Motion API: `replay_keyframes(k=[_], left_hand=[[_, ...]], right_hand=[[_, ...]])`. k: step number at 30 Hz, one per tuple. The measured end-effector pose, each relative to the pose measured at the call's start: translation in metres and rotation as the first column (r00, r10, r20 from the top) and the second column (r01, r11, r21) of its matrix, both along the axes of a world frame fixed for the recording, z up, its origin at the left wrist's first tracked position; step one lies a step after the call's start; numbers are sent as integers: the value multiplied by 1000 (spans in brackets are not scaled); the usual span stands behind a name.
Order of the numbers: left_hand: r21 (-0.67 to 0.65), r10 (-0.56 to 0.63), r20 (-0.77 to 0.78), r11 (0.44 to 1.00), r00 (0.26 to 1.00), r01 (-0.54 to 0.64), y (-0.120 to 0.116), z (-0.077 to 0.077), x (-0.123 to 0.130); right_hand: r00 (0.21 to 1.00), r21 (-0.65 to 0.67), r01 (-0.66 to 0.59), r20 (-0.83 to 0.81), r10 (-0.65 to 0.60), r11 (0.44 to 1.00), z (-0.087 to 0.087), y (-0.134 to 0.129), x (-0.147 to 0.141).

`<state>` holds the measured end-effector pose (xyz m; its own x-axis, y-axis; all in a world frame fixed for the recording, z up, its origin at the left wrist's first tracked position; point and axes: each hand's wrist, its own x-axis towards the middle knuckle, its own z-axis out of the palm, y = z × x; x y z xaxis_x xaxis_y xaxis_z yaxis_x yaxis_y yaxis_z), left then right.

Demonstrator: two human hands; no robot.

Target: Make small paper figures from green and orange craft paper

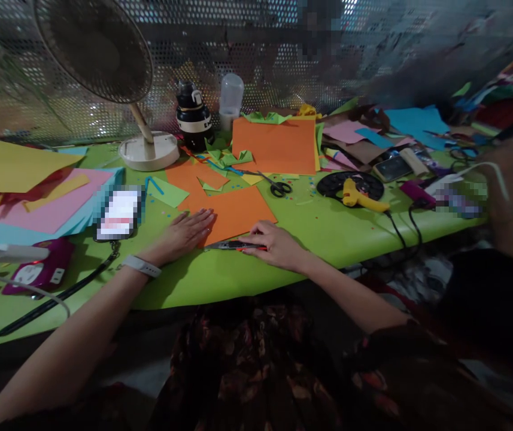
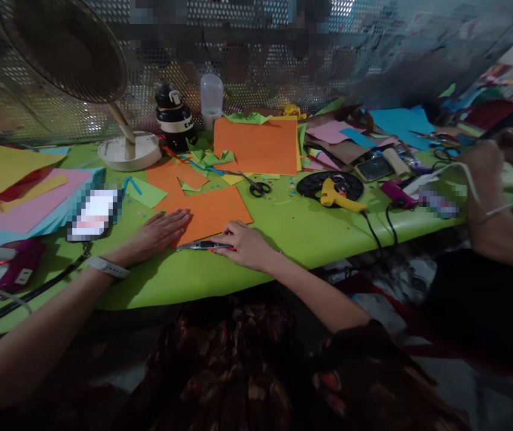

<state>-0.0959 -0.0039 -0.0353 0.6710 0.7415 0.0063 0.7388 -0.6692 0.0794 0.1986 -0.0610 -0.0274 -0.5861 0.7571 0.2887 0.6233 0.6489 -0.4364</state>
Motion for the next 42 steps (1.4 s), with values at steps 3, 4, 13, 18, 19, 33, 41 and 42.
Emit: replay_keyframes(k=[3,4,13,18,19,33,41,42], left_hand=[[5,-6,11,1000,1000,6,-1,1,0],[4,-5,14,1000,1000,5,-1,2,0],[-72,3,23,997,1000,-1,-2,9,0],[-19,-47,36,999,998,48,-10,15,0],[-24,-54,33,998,998,55,-12,18,1],[-85,-90,13,992,996,91,-18,25,-9],[-87,-63,-30,994,998,60,-17,29,-12],[-83,-63,-29,995,998,60,-18,29,-10]], right_hand=[[1000,-10,9,14,-9,1000,1,0,-4],[1000,-8,16,20,-16,1000,1,0,-6],[995,-53,-63,-78,59,997,10,-4,12],[921,91,376,-145,-362,922,12,30,78],[894,117,443,-135,-428,889,10,39,90],[966,78,87,235,-103,993,10,53,74],[940,110,-77,340,35,991,-7,34,35],[942,141,-79,335,27,987,-9,33,34]])
